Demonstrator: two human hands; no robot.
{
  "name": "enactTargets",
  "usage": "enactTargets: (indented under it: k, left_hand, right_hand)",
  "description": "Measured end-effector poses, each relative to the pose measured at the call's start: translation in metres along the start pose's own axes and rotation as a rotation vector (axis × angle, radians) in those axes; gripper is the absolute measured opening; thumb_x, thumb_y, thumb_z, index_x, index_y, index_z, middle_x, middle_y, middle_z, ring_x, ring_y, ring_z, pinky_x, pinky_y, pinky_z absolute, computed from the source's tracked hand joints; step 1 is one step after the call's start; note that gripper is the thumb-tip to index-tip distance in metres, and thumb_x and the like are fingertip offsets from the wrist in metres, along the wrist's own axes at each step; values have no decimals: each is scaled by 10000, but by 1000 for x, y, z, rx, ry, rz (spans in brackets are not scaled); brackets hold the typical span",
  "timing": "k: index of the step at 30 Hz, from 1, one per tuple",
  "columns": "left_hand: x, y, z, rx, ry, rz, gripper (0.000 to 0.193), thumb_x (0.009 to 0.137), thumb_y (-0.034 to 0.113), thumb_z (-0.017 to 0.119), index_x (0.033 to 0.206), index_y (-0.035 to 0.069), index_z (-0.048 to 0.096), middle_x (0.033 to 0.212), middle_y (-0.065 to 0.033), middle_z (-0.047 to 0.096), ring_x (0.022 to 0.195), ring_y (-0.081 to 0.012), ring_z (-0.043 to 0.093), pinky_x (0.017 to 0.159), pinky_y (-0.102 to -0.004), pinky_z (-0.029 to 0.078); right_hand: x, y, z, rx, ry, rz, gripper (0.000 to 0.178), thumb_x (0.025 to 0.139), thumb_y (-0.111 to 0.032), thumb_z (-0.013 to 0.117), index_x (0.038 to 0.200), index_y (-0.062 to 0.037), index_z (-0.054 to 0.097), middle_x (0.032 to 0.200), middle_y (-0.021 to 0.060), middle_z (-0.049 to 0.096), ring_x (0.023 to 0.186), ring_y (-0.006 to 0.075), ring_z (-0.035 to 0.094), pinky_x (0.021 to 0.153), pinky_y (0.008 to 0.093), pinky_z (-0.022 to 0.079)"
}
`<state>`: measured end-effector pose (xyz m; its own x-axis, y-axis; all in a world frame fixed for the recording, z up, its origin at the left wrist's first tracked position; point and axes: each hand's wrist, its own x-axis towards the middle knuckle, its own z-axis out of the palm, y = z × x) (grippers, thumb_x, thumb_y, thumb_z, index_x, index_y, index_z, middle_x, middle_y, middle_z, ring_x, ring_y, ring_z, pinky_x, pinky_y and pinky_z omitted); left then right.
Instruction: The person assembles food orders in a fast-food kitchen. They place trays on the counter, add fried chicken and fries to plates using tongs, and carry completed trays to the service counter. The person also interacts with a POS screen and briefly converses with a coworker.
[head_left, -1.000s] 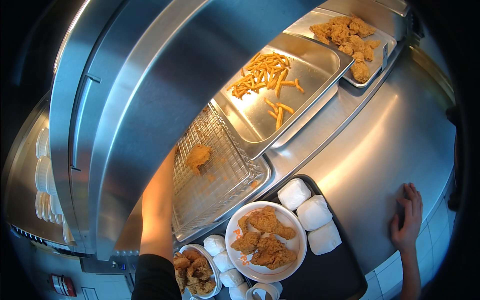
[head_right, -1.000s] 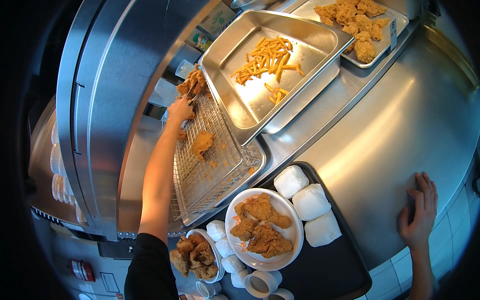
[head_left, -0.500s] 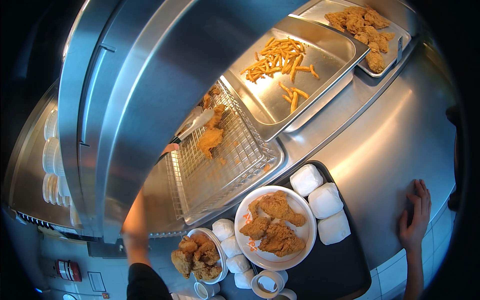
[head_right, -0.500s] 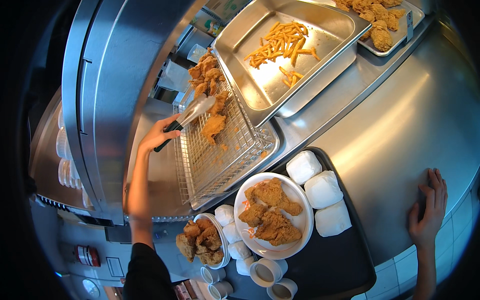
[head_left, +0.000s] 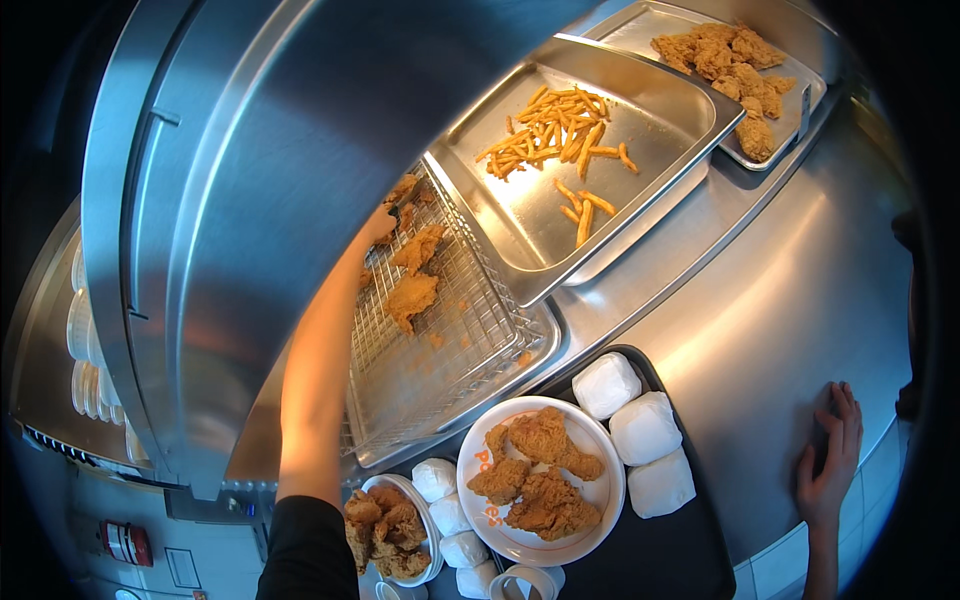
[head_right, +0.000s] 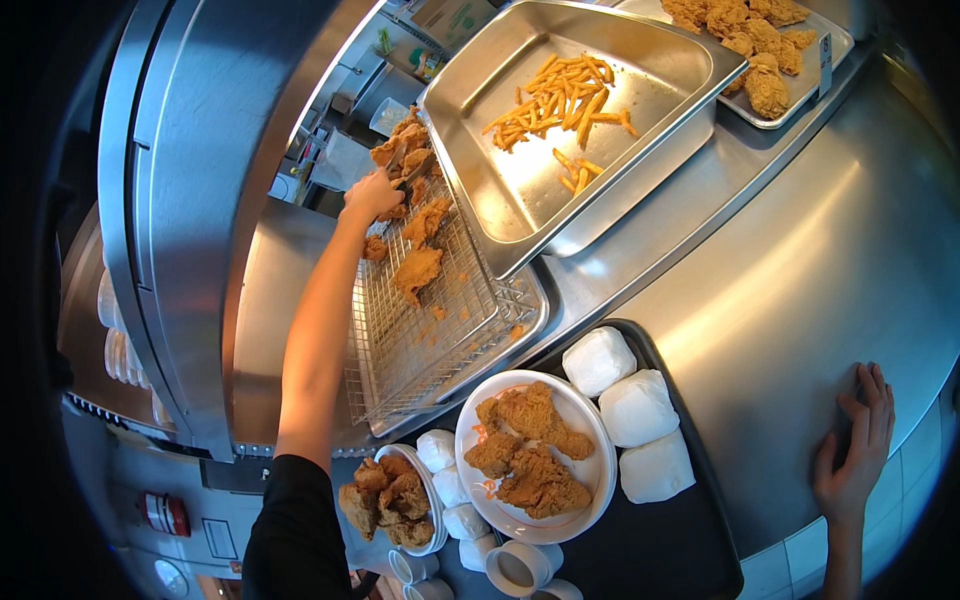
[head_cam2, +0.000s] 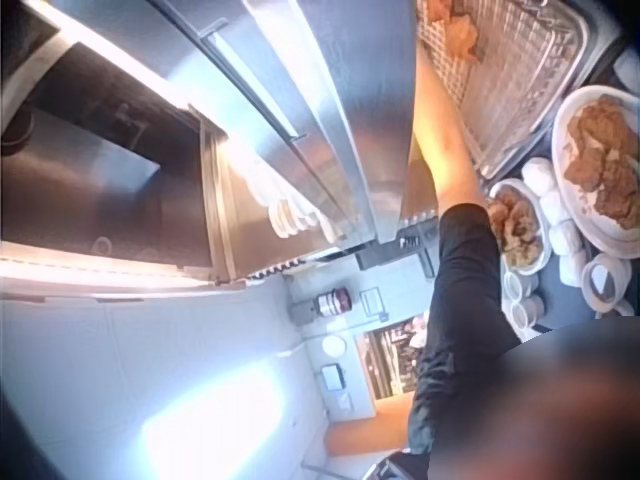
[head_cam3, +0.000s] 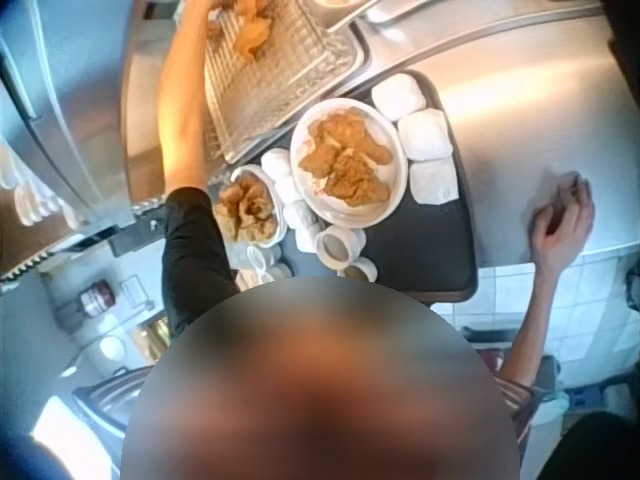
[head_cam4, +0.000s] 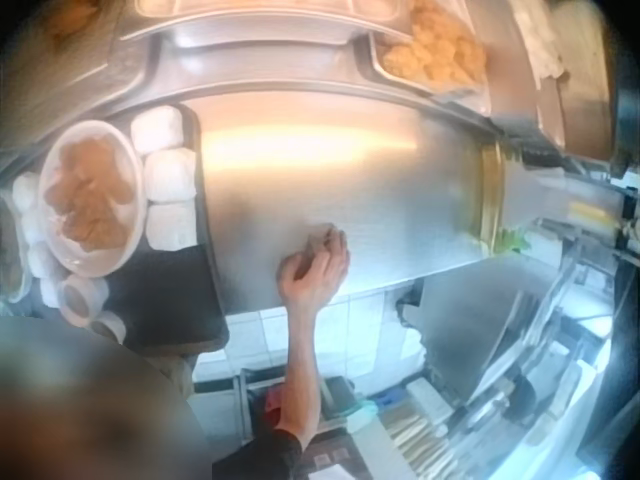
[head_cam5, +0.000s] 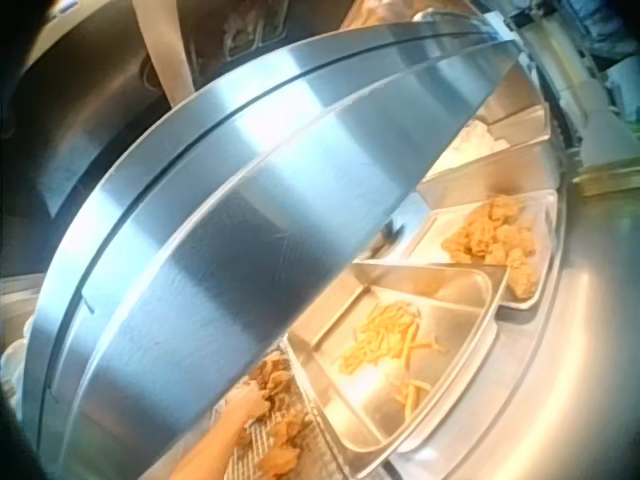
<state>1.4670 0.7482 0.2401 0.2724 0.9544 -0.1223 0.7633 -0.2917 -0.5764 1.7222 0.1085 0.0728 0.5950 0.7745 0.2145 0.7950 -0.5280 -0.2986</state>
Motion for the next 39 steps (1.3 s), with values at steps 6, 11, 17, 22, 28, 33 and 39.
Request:
enactTargets:
  k: [6,11,17,22,28,33,39]
  left_hand:
    - [7,-24,22,-85,9,-12,422,828,270,607,1183,42,605,1130,-236,660,1076,-396,631,874,-497,510]
    - [-32,-103,53,-438,205,187,631,835,306,666,1368,8,507,1062,-184,694,1039,-336,657,888,-427,506]
    - [-4,-148,39,-1162,-177,63,535,891,259,658,1367,53,526,862,-30,675,647,-122,604,504,-269,482]
    - [70,-165,57,-1173,-33,-30,309,872,218,676,1115,33,629,788,-22,637,608,-95,545,501,-260,427]
    - [128,-135,81,-527,109,7,406,797,176,718,1153,-10,656,909,-114,693,794,-211,652,719,-316,480]
    - [95,-159,90,-1262,-107,-130,382,902,210,664,1249,71,589,780,-70,645,567,-112,539,396,-285,409]
    - [-1,-206,101,-1714,-239,107,259,954,217,615,1157,67,558,927,-104,642,578,-117,538,391,-220,410]
  right_hand:
    - [1,1,0,18,-12,-11,369,706,-34,515,1072,-33,557,1438,196,462,1414,396,333,1172,572,221]
    - [-1,3,0,15,-11,-7,373,695,-41,521,1066,-23,553,1442,206,453,1415,402,330,1171,576,221]
    - [-2,1,1,4,2,4,375,682,-26,511,1055,-23,549,1442,207,451,1416,410,324,1170,579,220]
    - [-1,-2,0,3,-4,0,388,659,-24,509,1046,-12,536,1426,237,451,1400,424,341,1160,588,231]
    - [1,-3,-1,-7,25,-33,379,646,-29,508,1023,-7,526,1400,257,461,1387,429,355,1154,593,239]
    - [1,-3,0,-13,4,-35,361,668,-36,501,1026,-5,527,1408,247,458,1396,422,344,1161,582,230]
    - [-1,0,1,-5,-13,-28,354,723,-42,490,1071,0,535,1436,227,443,1411,410,328,1170,566,219]
